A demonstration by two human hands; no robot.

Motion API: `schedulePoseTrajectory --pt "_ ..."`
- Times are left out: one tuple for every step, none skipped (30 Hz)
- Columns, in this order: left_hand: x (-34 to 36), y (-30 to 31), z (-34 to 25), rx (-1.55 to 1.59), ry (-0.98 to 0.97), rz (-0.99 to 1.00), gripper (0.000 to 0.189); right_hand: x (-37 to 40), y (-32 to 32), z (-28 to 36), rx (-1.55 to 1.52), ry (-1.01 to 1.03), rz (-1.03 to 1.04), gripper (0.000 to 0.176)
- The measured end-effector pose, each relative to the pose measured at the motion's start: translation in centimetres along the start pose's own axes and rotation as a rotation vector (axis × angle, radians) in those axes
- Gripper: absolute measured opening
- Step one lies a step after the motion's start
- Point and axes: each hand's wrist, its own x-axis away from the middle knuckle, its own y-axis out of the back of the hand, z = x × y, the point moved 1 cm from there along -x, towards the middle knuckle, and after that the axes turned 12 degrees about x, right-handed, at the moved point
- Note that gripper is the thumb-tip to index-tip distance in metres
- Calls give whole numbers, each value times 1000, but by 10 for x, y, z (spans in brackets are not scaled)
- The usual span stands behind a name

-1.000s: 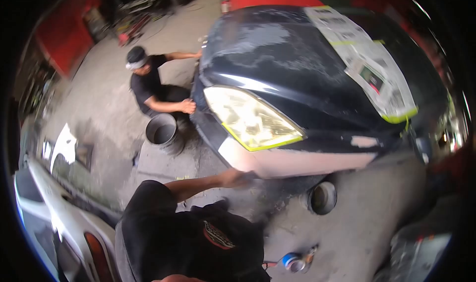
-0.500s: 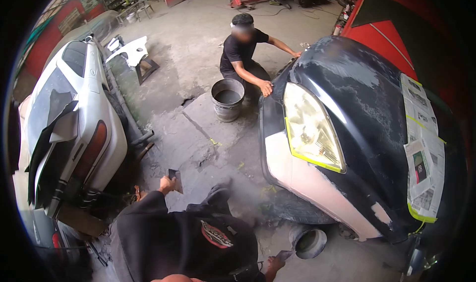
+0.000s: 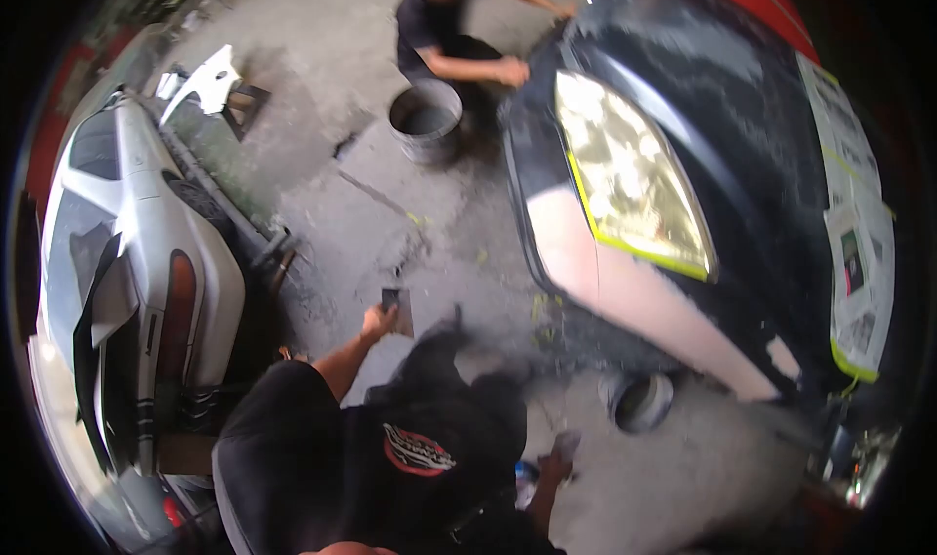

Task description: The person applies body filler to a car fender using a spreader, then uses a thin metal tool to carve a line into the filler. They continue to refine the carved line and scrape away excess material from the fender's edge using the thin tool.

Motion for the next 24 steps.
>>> schedulePoseTrajectory --pt "-20 -16 21 -29 -21 -5 53 -11 -8 -18 -25 68 -68 27" --pt "-24 -20 11 -3 -42 23 52 -9 -6 -4 225 114 -16 35" --pt "-25 -22 -3 25 -15 73 52 4 -8 26 496 210 -6 41" --pt "-25 -27 -18 -25 -6 100 53 -3 -13 30 693 275 -7 43" --pt "-24 -34 -28 49 -9 125 52 -20 -24 14 648 346 31 46" --pt "-27 -44 -30 47 -2 139 52 -23 -31 30 691 372 134 47" --pt "-28 -55 -28 48 -1 141 52 -27 -44 43 619 374 204 43" --pt "-20 -63 -32 81 29 146 51 -32 -59 56 539 379 272 39" --pt "-14 -73 -38 111 54 147 51 -35 -73 78 619 551 249 35" --pt "-12 -87 -35 139 77 149 51 -39 -87 98 691 723 225 32" --pt "-10 -107 -18 118 97 167 51 -47 -99 108 741 742 291 30" --pt "-10 -128 2 99 115 185 51 -60 -114 111 787 763 358 29" --pt "-10 -146 19 84 129 197 51 -77 -130 107 789 827 381 27" --pt "0 -159 8 -18 107 230 49 -94 -145 100 791 893 405 25" --pt "9 -175 2 -45 96 283 49 -107 -158 95 796 920 430 24" --pt "16 -191 -1 -69 86 334 48 -120 -170 94 802 949 455 23" --pt "15 -206 3 -90 66 379 47 -132 -181 94 800 988 474 23" --pt "6 -229 33 -105 -2 424 46 -143 -191 95 803 1008 491 22" --pt "8 -239 25 -142 -40 440 45 -152 -201 95 803 1027 507 22" --pt "5 -253 37 -125 -84 464 44 -160 -212 92 804 1046 520 22" --pt "-2 -268 51 -105 -131 486 44 -169 -223 85 800 1056 547 23" --pt "-10 -280 56 -180 -252 548 40 -179 -234 79 797 1076 566 25" --pt "-15 -289 59 -185 -316 614 38 -188 -246 78 789 1106 579 27" --pt "-17 -294 50 -215 -382 650 27 -199 -260 68 755 1178 550 31"
